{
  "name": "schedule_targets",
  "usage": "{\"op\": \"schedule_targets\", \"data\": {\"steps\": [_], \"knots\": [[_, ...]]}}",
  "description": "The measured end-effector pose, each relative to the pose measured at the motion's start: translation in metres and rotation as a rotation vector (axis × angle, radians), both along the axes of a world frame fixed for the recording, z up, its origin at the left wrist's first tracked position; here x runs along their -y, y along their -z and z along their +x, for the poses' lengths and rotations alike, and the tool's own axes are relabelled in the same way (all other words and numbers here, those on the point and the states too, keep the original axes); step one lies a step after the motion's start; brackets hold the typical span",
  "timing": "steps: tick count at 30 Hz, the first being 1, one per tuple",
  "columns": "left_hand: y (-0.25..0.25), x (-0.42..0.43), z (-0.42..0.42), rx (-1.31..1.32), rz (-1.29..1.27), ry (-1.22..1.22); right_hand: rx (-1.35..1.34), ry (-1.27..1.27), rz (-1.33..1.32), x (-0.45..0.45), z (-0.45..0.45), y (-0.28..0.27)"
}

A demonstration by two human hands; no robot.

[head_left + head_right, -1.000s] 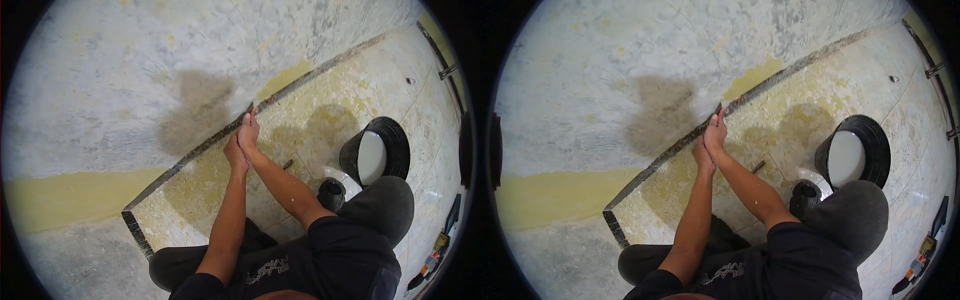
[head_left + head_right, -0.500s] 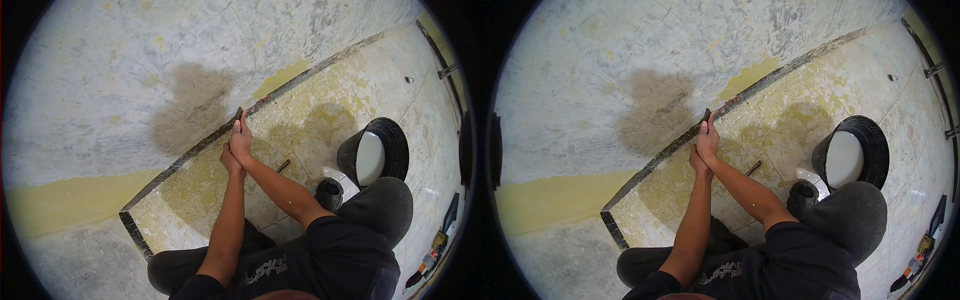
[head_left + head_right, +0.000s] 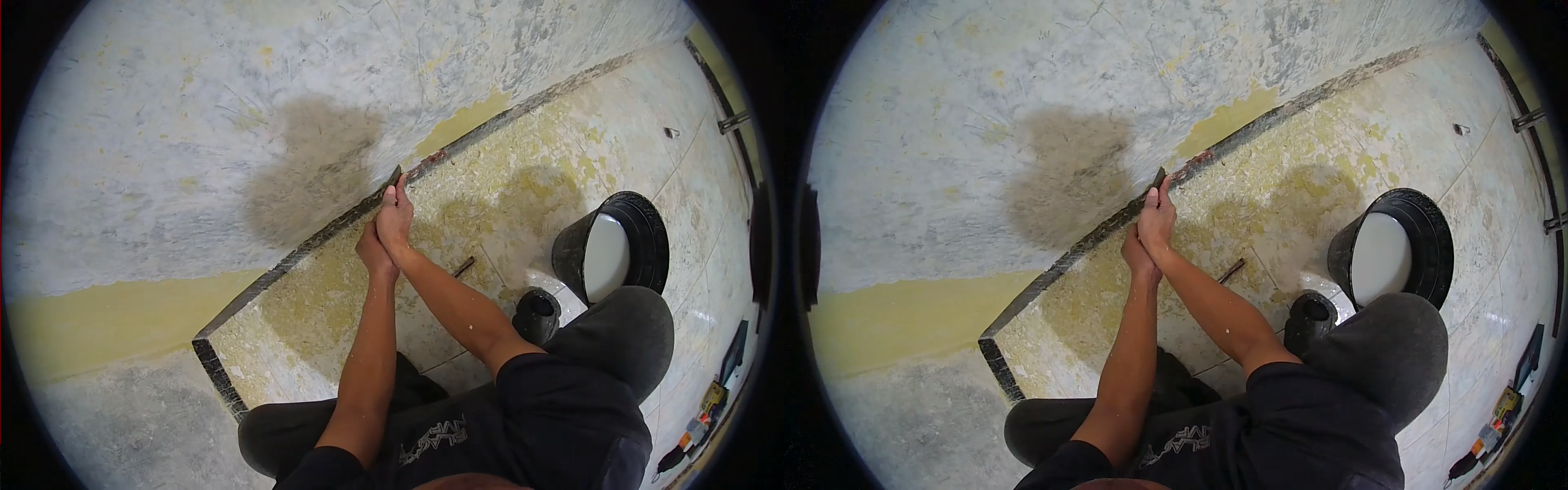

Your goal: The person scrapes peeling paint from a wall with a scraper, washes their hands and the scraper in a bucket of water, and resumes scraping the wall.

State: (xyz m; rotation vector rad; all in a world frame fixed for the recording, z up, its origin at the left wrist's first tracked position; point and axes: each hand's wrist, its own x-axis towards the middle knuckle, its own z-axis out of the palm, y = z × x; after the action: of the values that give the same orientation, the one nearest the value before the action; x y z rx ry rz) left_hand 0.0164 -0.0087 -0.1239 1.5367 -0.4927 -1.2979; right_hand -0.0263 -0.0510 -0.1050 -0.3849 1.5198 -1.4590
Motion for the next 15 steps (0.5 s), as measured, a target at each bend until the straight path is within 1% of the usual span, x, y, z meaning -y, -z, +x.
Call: {"op": "schedule_targets", "data": {"steps": [1, 3, 7, 8, 9, 10, 11, 13, 15], "knots": [[0.0, 0.002, 0.001, -0.022, -0.012, 0.008, -0.001, -0.003, -0.006, 0.001, 0.001, 0.003], [0.0, 0.005, -0.001, -0.021, -0.018, -0.013, -0.123, 0.054, -0.054, 0.003, 0.004, 0.009], [0.003, -0.005, 0.002, -0.021, -0.009, -0.015, -0.174, 0.092, -0.094, -0.003, 0.007, 0.015], [0.005, -0.009, 0.002, -0.025, -0.014, -0.015, -0.185, -0.034, -0.037, -0.01, 0.007, 0.012], [0.008, -0.014, 0.002, -0.009, -0.013, -0.067, -0.195, -0.159, 0.017, -0.014, 0.007, 0.009], [0.01, -0.014, 0.003, 0.009, -0.013, -0.117, -0.196, -0.157, 0.009, -0.012, 0.007, 0.006], [0.014, -0.011, 0.005, 0.01, -0.017, -0.114, -0.147, -0.147, 0.008, -0.011, 0.008, 0.004], [0.014, -0.014, 0.007, 0.154, -0.034, 0.001, -0.094, -0.136, 0.024, -0.016, 0.009, 0.008], [0.015, -0.012, 0.008, 0.13, -0.025, 0.01, -0.1, -0.149, 0.052, -0.01, 0.008, 0.01]]}}
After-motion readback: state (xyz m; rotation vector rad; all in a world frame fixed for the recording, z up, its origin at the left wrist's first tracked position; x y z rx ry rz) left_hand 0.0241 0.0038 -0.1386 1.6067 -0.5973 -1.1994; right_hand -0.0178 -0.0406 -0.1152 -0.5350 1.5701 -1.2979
